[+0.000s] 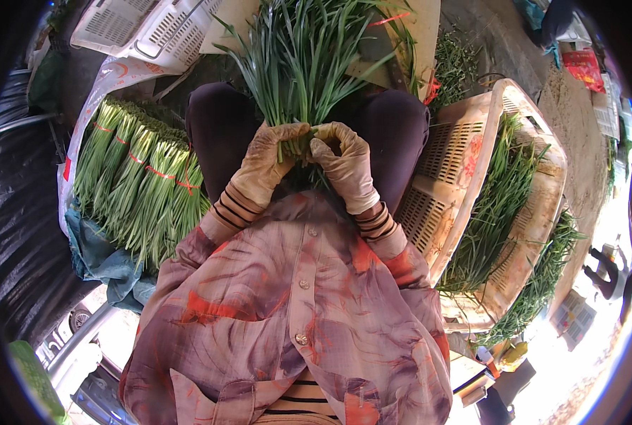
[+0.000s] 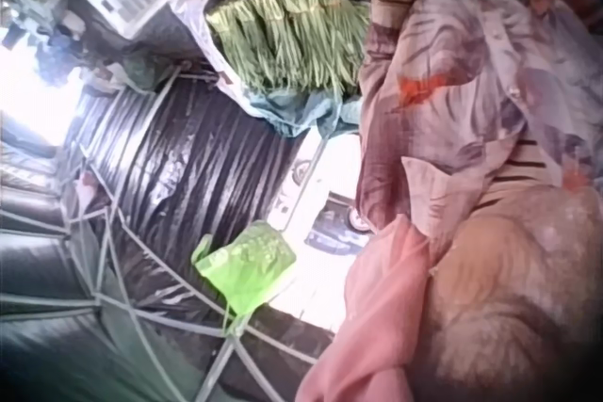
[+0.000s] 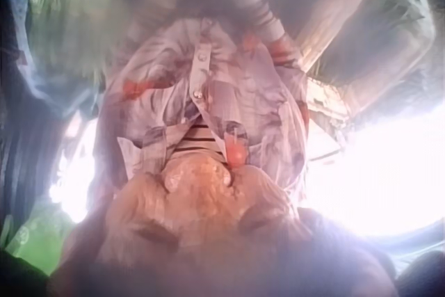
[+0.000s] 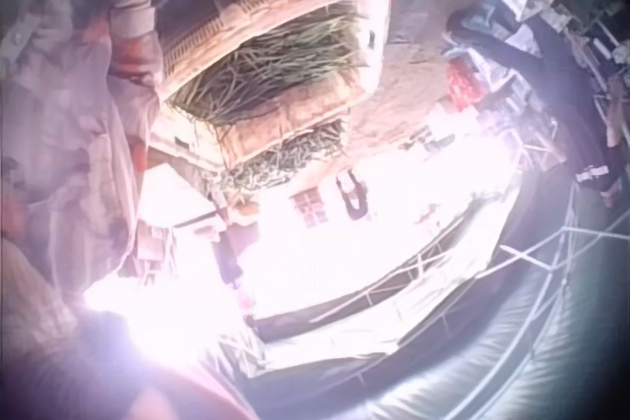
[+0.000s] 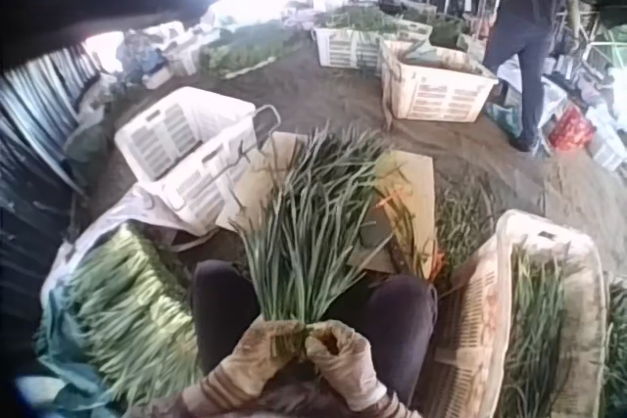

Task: The person gathers green leafy vegetables from a basket, aligns them into a neat bunch, and secures the bundle with a rubber band. The person repeats this process multiple times, placing finished bundles on a nearby surface.

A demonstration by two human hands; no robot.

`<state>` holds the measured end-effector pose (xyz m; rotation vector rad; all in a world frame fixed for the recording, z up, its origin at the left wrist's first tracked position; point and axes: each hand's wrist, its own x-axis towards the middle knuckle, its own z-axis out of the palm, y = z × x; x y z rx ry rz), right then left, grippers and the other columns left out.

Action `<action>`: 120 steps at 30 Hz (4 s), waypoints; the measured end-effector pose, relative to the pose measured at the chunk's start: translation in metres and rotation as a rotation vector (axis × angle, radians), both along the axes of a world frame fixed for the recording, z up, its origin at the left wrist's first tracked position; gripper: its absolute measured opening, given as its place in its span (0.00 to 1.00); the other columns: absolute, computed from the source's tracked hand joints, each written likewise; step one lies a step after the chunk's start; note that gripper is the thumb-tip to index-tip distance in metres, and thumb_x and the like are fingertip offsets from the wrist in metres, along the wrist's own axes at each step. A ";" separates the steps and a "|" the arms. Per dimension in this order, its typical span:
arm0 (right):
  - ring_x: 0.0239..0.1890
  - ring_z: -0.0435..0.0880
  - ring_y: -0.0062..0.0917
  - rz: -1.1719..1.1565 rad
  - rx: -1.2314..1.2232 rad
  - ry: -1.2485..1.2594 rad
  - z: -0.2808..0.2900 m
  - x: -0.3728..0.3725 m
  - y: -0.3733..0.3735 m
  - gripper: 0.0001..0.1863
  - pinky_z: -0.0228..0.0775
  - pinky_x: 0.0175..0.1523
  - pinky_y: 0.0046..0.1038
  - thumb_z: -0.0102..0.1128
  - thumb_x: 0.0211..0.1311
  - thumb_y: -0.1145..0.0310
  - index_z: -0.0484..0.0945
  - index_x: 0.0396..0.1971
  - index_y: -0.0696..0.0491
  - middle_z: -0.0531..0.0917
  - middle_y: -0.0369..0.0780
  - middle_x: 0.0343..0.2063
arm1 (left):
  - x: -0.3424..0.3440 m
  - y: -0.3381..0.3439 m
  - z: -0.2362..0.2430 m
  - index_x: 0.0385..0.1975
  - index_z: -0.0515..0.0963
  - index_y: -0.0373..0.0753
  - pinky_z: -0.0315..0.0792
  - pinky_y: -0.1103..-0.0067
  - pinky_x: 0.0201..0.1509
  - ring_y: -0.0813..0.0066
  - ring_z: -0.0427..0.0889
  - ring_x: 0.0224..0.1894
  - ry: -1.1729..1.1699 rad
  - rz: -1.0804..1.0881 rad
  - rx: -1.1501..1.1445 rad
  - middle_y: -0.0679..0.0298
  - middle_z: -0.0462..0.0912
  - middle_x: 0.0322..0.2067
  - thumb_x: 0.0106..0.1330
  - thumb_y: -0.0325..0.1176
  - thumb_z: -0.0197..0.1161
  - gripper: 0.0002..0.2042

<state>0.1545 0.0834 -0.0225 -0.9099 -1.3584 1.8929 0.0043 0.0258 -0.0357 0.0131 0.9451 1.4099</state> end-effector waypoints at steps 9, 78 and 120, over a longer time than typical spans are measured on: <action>0.26 0.77 0.12 -0.029 -0.298 0.111 0.008 0.013 0.017 0.05 0.73 0.34 0.14 0.59 0.59 0.75 0.78 0.34 0.59 0.79 0.34 0.27 | 0.008 0.003 0.025 0.33 0.79 0.31 0.76 0.78 0.29 0.71 0.82 0.25 0.147 -0.037 -0.007 0.59 0.82 0.27 0.54 0.24 0.65 0.08; 0.29 0.83 0.24 0.201 0.546 -0.412 0.037 0.028 0.009 0.06 0.73 0.35 0.23 0.64 0.50 0.78 0.80 0.29 0.58 0.83 0.41 0.26 | 0.019 -0.005 -0.002 0.55 0.64 0.47 0.71 0.85 0.22 0.77 0.79 0.28 0.400 0.177 0.229 0.64 0.78 0.36 0.52 0.23 0.70 0.30; 0.35 0.80 0.20 0.213 0.139 -0.058 0.028 0.013 0.007 0.06 0.75 0.40 0.23 0.61 0.54 0.77 0.80 0.34 0.57 0.81 0.39 0.32 | -0.007 -0.021 0.017 0.53 0.67 0.37 0.74 0.82 0.28 0.73 0.80 0.34 0.448 0.006 0.203 0.61 0.79 0.40 0.46 0.23 0.68 0.30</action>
